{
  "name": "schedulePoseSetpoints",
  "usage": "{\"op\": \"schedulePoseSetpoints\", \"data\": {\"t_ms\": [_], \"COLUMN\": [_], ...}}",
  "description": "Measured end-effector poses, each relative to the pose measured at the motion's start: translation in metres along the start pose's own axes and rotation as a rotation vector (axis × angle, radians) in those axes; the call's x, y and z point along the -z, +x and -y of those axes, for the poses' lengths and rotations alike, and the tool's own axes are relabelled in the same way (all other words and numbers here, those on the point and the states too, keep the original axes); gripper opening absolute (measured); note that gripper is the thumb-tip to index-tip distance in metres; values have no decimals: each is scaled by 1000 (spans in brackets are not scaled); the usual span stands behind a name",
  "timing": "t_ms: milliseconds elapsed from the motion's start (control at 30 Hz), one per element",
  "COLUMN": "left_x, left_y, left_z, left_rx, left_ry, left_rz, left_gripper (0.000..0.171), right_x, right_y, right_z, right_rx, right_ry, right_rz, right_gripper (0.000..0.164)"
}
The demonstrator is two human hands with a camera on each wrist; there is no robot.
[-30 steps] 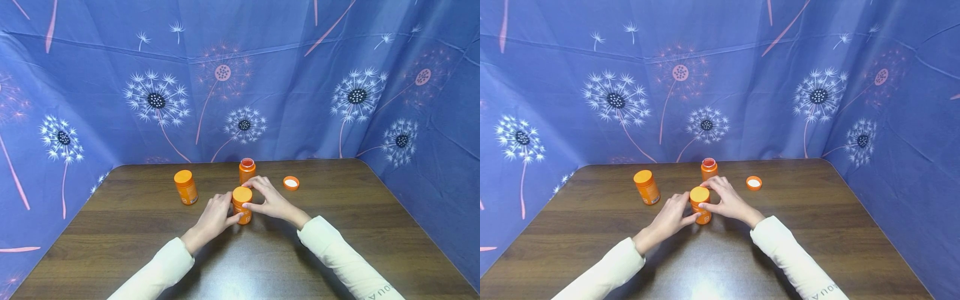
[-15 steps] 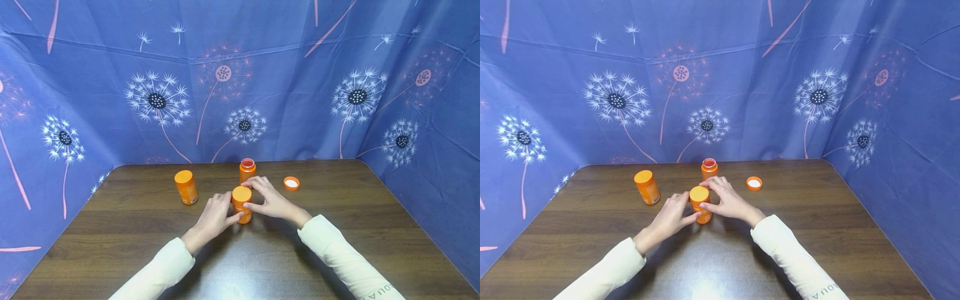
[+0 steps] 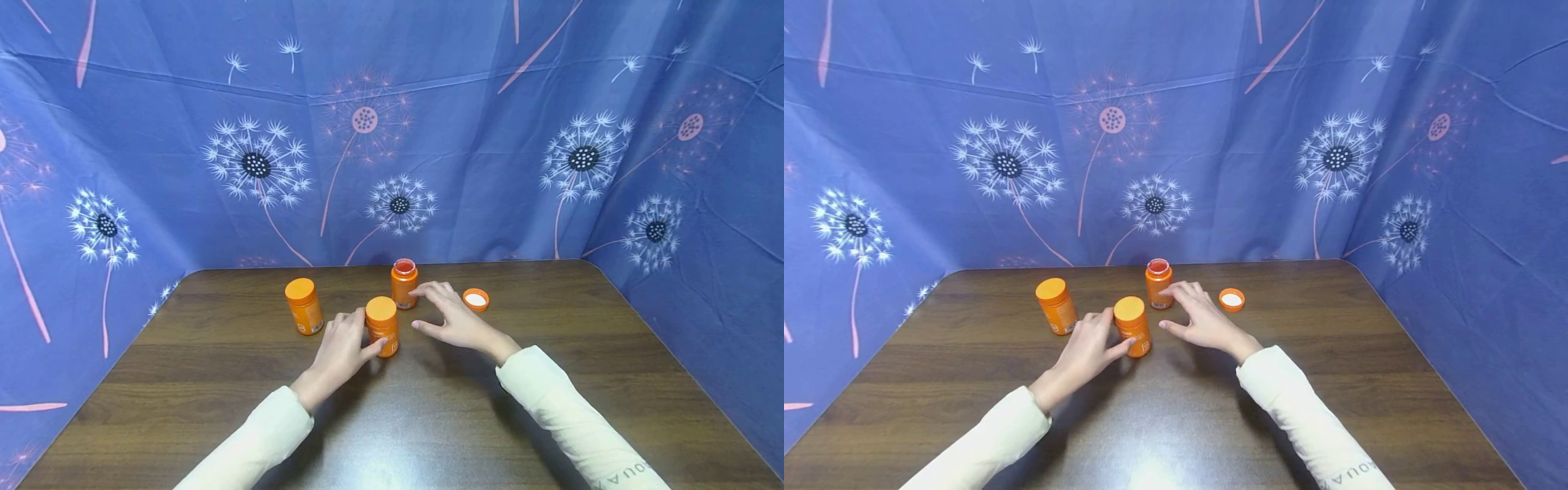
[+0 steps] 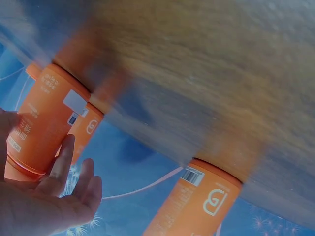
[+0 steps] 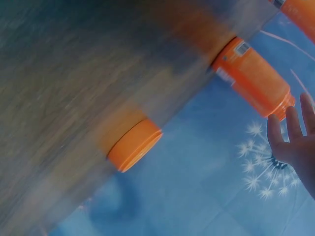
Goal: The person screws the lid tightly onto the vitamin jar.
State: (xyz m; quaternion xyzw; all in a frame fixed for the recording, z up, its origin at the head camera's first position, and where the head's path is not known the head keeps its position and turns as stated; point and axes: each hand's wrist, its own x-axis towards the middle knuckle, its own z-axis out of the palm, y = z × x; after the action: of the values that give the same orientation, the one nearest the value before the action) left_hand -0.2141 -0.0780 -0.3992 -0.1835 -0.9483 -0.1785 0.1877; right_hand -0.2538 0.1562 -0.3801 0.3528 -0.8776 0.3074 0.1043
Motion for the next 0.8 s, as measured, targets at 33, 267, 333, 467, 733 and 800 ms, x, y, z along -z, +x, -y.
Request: {"op": "schedulePoseSetpoints", "data": {"t_ms": [33, 267, 333, 467, 733, 800], "left_x": [0, 2, 3, 3, 5, 6], "left_y": [0, 2, 3, 3, 3, 3], "left_z": [1, 7, 9, 14, 20, 20], "left_rx": [8, 62, 71, 82, 141, 161], "left_ry": [5, 59, 71, 97, 132, 138], "left_rz": [-4, -40, -53, -78, -101, -102], "left_gripper": [46, 51, 52, 53, 55, 55], "right_x": [1, 9, 13, 18, 27, 29], "right_y": [0, -4, -5, -8, -15, -18], "right_z": [-2, -19, -23, -33, -58, -62], "right_rx": [-8, -60, -83, -127, -232, -256], "right_ry": [1, -37, -56, -93, -147, -161], "right_rz": [-1, -48, -69, -107, -143, -136], "right_gripper": [50, 45, 45, 44, 43, 44]}}
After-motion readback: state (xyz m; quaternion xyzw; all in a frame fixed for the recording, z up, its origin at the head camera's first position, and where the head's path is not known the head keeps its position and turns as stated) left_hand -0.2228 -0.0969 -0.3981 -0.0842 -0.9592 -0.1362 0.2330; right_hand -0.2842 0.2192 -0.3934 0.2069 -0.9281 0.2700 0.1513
